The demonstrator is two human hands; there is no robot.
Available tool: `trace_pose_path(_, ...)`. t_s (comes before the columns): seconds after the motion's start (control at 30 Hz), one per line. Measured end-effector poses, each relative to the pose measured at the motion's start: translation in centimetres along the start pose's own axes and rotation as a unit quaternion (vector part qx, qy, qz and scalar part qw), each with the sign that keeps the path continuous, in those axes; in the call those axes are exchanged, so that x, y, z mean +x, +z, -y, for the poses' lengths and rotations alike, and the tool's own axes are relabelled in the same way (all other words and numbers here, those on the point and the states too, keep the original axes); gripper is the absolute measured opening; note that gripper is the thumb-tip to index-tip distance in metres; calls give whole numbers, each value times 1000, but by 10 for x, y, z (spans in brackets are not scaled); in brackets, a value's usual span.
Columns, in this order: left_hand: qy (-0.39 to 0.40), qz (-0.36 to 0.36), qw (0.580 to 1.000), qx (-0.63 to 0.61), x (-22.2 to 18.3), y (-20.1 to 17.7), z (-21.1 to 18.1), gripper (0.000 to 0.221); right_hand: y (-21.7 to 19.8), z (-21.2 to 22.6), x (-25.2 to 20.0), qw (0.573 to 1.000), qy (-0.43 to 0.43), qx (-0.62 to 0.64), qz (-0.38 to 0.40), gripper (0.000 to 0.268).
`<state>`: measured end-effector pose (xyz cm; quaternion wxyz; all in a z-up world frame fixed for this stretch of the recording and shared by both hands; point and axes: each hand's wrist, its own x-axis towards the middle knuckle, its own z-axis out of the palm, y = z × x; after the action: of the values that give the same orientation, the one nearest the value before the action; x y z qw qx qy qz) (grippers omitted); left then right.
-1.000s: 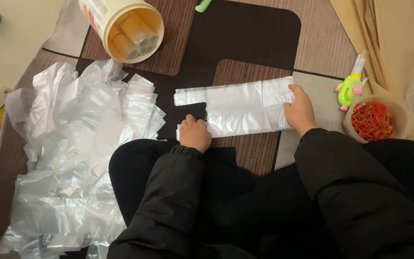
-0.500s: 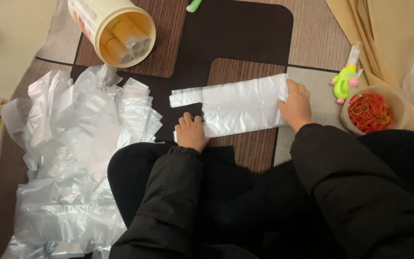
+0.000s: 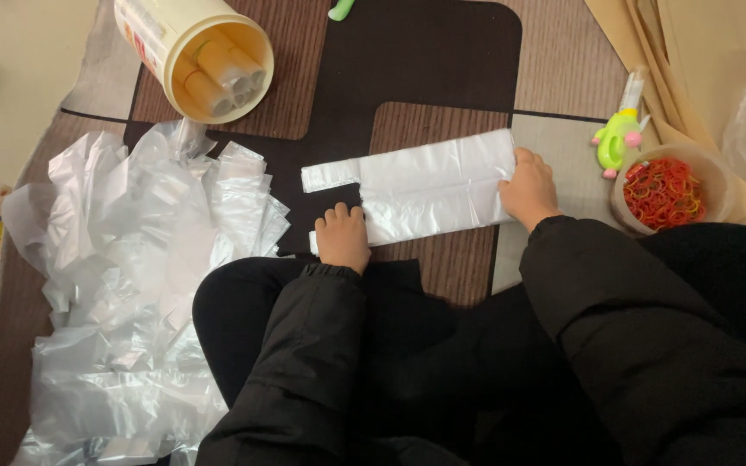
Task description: Folding and stacking plastic bags on the floor
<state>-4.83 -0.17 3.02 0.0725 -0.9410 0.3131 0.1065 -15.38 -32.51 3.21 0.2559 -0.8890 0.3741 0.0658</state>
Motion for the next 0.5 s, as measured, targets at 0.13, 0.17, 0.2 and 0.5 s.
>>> trace_pose_path(0.13,1,-4,1000,-6,6,11,0,31,11,-13,10,1000,24,6,-2,63)
trace_pose_path(0.17,0,-6,1000,-16,8,17,1,30,18,-22,15,999,35,2,1,63)
trace_pose_path(0.2,-1,-9,1000,-25,10,23,1,28,24,-30,20,999,46,-1,5,62)
trace_pose_path(0.5,-145,109,939,-293,24,0,22,63,13,-25,11,996,73,50,10,55)
